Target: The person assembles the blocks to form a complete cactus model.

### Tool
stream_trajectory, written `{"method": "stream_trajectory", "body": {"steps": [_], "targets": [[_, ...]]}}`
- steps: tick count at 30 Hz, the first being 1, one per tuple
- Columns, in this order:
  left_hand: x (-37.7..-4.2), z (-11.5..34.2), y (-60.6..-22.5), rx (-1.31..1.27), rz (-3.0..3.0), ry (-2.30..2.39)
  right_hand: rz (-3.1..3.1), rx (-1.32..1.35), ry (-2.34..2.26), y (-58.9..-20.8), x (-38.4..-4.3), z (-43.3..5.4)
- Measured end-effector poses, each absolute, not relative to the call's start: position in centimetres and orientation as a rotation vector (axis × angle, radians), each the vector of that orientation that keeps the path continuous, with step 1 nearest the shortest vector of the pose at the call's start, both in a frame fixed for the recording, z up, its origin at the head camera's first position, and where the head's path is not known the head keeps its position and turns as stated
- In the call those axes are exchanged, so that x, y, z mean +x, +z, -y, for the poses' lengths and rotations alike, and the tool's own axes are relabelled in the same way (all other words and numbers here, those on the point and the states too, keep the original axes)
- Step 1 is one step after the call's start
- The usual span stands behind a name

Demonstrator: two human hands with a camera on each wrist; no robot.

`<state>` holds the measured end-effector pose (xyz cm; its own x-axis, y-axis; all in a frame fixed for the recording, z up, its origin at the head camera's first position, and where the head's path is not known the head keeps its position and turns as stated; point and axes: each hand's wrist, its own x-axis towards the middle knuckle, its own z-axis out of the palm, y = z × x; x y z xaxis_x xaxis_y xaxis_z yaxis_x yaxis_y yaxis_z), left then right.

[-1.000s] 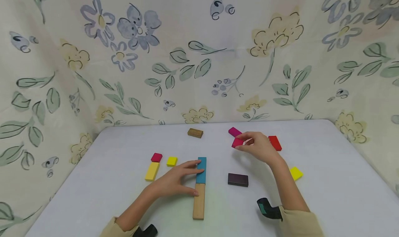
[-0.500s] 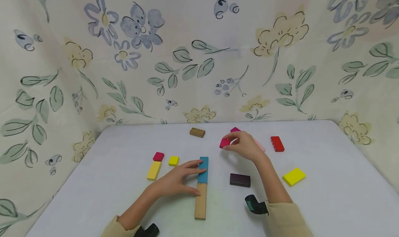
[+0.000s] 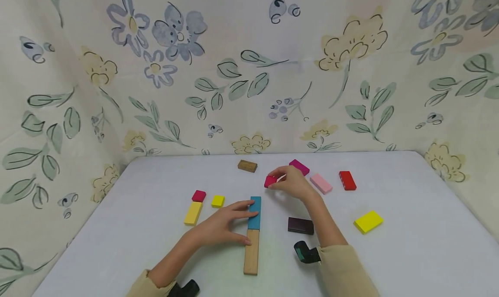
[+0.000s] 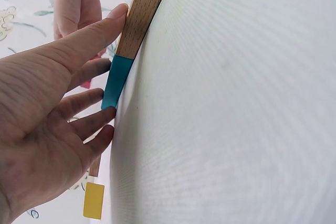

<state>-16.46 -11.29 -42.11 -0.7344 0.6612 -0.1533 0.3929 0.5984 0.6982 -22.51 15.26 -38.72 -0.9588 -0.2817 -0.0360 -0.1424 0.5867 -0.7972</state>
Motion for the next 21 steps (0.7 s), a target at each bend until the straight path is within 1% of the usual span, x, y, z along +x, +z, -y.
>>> {"method": "stream_trajectory", "body": {"steps": [6,21], "targets": [[-16.4,11.2,-42.0,0.850,-2.435,0.917,-2.662,-0.392,-1.295,-39.7,-23.3,-14.4],[-16.5,11.3,-42.1,0.861,-2.431,0.919,-2.605,-0.298,-1.316,-40.9,-24.1,-13.0]]}}
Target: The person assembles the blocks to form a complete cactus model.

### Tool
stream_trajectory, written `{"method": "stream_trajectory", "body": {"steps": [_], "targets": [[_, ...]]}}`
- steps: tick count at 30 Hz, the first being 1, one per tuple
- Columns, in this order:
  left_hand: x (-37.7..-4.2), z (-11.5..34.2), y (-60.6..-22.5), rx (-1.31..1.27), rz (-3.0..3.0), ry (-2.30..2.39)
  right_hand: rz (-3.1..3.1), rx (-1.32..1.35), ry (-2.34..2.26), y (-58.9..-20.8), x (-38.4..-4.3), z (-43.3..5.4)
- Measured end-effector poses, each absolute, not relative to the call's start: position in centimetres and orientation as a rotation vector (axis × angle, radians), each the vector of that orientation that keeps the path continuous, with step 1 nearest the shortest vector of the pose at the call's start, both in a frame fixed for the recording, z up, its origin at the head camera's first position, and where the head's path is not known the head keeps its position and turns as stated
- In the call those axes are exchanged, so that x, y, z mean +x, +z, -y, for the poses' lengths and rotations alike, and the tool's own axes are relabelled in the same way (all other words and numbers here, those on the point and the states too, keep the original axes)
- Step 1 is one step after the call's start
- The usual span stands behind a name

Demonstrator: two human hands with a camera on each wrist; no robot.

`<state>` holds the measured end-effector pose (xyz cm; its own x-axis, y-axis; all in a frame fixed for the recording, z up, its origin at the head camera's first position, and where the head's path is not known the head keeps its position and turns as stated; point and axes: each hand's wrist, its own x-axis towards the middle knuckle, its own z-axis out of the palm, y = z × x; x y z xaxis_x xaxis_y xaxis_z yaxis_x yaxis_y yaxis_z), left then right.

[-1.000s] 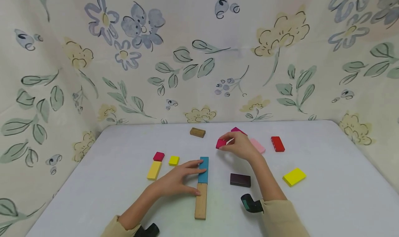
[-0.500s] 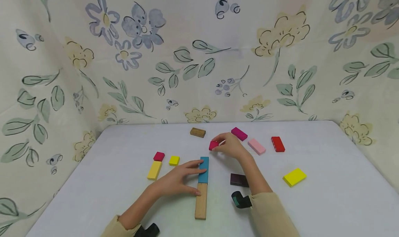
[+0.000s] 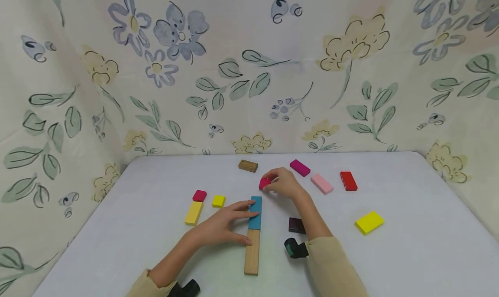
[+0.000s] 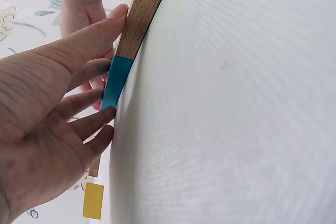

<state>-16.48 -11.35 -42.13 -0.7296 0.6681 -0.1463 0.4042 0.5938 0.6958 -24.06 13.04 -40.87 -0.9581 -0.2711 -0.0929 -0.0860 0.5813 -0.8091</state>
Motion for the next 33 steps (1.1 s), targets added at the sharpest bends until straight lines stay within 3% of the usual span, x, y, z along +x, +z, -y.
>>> {"method": "stream_trajectory", "body": {"steps": [33], "targets": [[-16.5,11.4,-42.0,0.862,-2.430,0.903,-2.579,-0.204,-1.424,-42.3,-23.6,-12.6]]}}
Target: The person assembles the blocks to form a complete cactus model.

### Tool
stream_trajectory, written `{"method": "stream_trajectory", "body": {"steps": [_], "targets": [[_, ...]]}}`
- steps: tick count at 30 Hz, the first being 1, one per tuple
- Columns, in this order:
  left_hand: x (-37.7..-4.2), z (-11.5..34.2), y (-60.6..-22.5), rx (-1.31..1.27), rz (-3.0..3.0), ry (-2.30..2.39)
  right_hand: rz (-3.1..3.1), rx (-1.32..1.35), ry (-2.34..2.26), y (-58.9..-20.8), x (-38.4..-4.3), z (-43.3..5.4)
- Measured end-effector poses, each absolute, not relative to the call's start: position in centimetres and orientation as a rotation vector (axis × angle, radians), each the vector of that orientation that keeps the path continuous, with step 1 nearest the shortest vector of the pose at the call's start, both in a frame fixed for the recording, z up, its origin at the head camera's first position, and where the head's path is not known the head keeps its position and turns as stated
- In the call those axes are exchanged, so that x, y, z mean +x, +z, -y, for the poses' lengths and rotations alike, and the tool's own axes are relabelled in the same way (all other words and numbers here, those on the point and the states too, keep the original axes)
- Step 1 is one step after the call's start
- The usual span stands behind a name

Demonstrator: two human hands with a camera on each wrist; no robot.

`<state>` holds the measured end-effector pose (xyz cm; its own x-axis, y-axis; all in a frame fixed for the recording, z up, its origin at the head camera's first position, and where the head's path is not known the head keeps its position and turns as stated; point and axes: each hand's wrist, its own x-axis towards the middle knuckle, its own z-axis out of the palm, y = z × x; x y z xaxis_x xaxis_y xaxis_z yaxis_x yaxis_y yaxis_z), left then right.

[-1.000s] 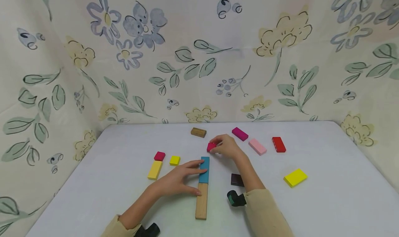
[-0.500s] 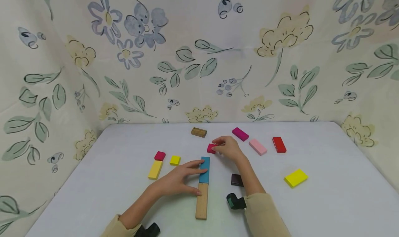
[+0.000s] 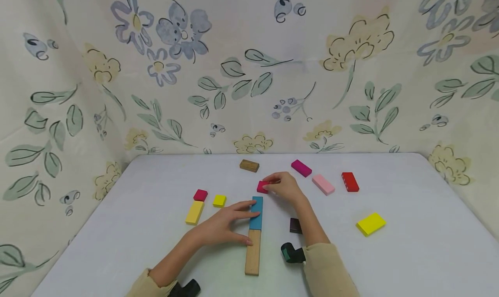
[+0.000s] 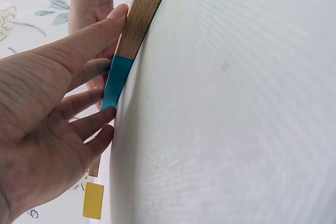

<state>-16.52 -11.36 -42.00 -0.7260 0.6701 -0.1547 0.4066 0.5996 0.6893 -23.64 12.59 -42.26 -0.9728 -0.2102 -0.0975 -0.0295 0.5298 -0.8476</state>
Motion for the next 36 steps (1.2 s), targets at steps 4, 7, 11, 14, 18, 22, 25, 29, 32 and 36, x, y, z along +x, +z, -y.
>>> {"method": "stream_trajectory", "body": {"steps": [4,7,11,14,18,22,25,29,32,36], "targets": [[-16.6,11.3,-42.0,0.870,-2.432,0.898,-2.573,-0.224,-1.429,-42.3,-23.6,-12.5],[-16.5,11.4,-42.0,0.867,-2.432,0.898,-2.567,-0.227,-1.433,-42.3,-23.6,-12.4],[-16.6,11.4,-42.1,0.884,-2.427,0.904,-2.565,-0.233,-1.428,-42.4,-23.7,-12.3],[-16.8,11.7,-42.6,0.940,-2.432,0.907,-2.564,-0.244,-1.417,-42.5,-23.7,-12.2],[-16.9,11.9,-42.9,0.998,-2.423,0.925,-2.561,-0.264,-1.402,-42.6,-23.7,-12.2],[-16.7,11.9,-42.4,0.982,-2.403,0.946,-2.551,-0.270,-1.398,-42.6,-23.6,-12.2],[-16.7,11.8,-42.3,0.969,-2.416,0.926,-2.544,-0.285,-1.399,-42.6,-23.6,-12.3],[-16.6,11.7,-41.9,0.925,-2.407,0.924,-2.537,-0.308,-1.400,-42.6,-23.6,-12.4],[-16.8,11.8,-42.3,0.951,-2.412,0.923,-2.531,-0.316,-1.400,-42.7,-23.6,-12.5],[-17.0,12.0,-43.0,0.989,-2.433,0.906,-2.523,-0.324,-1.399,-42.7,-23.6,-12.5]]}}
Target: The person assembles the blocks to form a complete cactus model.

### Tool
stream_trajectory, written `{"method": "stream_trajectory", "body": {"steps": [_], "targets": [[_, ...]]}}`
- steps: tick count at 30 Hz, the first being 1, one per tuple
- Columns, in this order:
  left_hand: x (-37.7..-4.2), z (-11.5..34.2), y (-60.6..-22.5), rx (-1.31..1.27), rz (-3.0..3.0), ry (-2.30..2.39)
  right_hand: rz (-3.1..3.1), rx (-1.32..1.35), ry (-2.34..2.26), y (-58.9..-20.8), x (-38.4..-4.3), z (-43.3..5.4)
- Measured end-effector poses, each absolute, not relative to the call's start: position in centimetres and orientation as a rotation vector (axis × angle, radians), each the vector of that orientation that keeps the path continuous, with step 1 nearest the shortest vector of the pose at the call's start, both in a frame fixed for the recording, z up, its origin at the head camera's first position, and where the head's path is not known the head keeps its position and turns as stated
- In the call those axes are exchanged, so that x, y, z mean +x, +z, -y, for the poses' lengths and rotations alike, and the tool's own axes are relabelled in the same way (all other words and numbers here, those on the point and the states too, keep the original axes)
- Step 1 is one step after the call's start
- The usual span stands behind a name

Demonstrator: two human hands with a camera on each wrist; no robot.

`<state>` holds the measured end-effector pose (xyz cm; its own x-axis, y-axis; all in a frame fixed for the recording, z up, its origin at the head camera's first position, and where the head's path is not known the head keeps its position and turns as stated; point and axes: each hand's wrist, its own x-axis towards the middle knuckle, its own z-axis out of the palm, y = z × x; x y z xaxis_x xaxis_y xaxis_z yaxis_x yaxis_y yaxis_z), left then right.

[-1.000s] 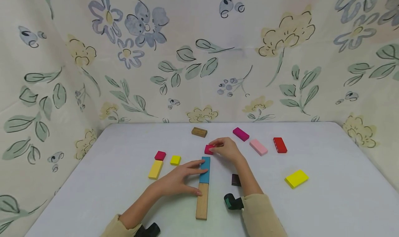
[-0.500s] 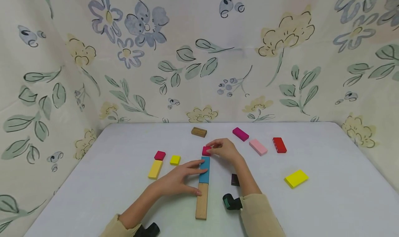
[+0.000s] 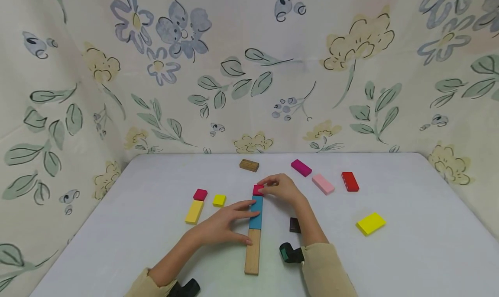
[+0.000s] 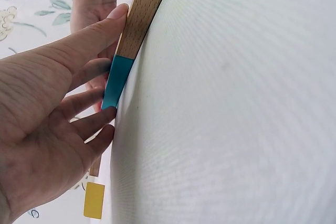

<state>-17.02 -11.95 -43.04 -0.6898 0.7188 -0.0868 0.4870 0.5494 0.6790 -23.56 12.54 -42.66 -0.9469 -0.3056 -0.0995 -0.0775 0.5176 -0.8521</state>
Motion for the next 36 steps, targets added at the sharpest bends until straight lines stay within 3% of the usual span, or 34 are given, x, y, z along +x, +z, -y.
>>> {"method": "stream_trajectory", "body": {"steps": [10,31,36], "targets": [[-16.5,11.4,-42.0,0.871,-2.433,0.897,-2.517,-0.321,-1.384,-42.6,-23.5,-12.7],[-16.9,11.8,-42.8,0.967,-2.421,0.913,-2.498,-0.344,-1.372,-42.7,-23.7,-12.9],[-16.5,11.5,-41.8,0.893,-2.405,0.924,-2.496,-0.349,-1.370,-42.7,-23.8,-12.8]]}}
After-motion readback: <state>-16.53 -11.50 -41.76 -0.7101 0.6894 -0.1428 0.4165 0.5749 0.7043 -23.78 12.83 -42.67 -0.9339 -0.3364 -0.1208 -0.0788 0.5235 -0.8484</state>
